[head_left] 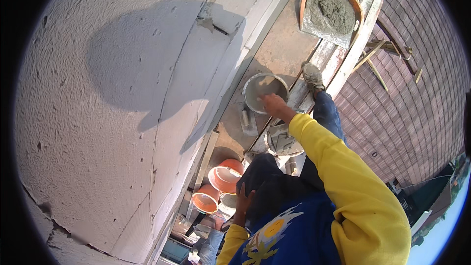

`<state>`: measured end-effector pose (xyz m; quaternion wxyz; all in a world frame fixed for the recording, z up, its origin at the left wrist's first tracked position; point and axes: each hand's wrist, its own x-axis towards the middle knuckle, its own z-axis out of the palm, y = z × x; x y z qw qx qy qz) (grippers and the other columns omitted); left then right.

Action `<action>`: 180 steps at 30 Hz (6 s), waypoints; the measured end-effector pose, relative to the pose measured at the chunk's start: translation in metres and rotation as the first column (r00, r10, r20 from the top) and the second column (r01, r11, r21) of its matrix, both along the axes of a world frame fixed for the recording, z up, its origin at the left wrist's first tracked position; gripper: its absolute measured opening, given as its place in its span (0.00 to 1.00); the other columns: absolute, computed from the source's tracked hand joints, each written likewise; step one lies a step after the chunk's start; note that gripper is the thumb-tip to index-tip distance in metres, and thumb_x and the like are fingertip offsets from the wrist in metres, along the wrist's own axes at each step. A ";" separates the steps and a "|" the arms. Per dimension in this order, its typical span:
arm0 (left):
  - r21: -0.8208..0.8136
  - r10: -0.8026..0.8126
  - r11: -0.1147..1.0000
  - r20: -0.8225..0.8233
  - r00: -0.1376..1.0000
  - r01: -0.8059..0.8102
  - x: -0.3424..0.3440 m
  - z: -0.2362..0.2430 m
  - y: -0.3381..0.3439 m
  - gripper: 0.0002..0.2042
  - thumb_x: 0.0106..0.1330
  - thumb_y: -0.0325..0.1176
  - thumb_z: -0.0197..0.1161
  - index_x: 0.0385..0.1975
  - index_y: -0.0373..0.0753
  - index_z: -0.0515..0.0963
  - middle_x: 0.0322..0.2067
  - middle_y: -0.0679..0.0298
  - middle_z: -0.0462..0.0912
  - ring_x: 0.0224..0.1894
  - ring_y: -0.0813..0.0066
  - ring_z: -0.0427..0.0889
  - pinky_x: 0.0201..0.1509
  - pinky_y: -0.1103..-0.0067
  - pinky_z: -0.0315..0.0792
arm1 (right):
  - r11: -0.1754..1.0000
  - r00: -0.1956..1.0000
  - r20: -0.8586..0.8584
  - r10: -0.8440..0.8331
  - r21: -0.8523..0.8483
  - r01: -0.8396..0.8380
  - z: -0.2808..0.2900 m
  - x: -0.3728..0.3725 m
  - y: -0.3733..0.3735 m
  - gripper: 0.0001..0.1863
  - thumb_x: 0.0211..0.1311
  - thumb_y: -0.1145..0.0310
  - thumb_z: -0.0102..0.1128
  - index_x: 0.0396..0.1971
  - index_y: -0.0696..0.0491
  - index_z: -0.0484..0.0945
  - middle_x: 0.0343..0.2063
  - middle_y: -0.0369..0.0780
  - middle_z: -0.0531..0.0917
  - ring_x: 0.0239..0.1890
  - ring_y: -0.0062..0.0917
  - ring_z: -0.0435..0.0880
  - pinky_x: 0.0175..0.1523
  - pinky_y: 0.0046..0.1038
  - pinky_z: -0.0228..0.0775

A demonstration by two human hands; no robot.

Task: The person uses a hammer to tap nails into the top edge of a curved wall, then scoops cement from a bucket with a trowel and applies it to the wall surface. Another worker is visible nearby on scaffolding.

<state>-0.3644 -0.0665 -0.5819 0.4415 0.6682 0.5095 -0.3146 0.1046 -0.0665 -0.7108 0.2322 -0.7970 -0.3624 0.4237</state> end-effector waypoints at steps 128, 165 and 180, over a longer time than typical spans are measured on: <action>-0.244 0.041 0.969 0.281 0.959 0.030 0.737 0.109 -0.050 0.25 0.77 0.45 0.60 0.61 0.28 0.79 0.44 0.52 0.86 0.46 0.66 0.87 0.55 0.70 0.79 | 0.118 0.104 -0.328 -0.939 -0.025 0.993 0.302 0.671 -0.338 0.17 0.63 0.69 0.75 0.46 0.59 0.78 0.24 0.34 0.80 0.22 0.20 0.75 0.30 0.28 0.69; 0.400 0.046 0.916 -0.083 0.995 -0.008 1.143 -0.376 0.030 0.40 0.67 0.74 0.58 0.32 0.32 0.84 0.34 0.51 0.86 0.41 0.56 0.84 0.52 0.62 0.75 | 0.319 0.319 -0.069 -0.945 -0.400 0.859 -0.226 0.786 -0.319 0.54 0.61 0.27 0.64 0.56 0.73 0.79 0.48 0.63 0.86 0.56 0.52 0.86 0.66 0.43 0.72; 0.394 -0.092 0.919 0.142 0.986 0.029 1.440 -0.402 0.025 0.47 0.65 0.73 0.63 0.64 0.29 0.79 0.62 0.45 0.81 0.64 0.53 0.81 0.68 0.66 0.72 | 0.240 0.239 -0.033 -0.971 -0.197 0.951 -0.244 1.061 -0.350 0.47 0.59 0.37 0.75 0.55 0.73 0.79 0.45 0.55 0.86 0.46 0.40 0.87 0.53 0.40 0.79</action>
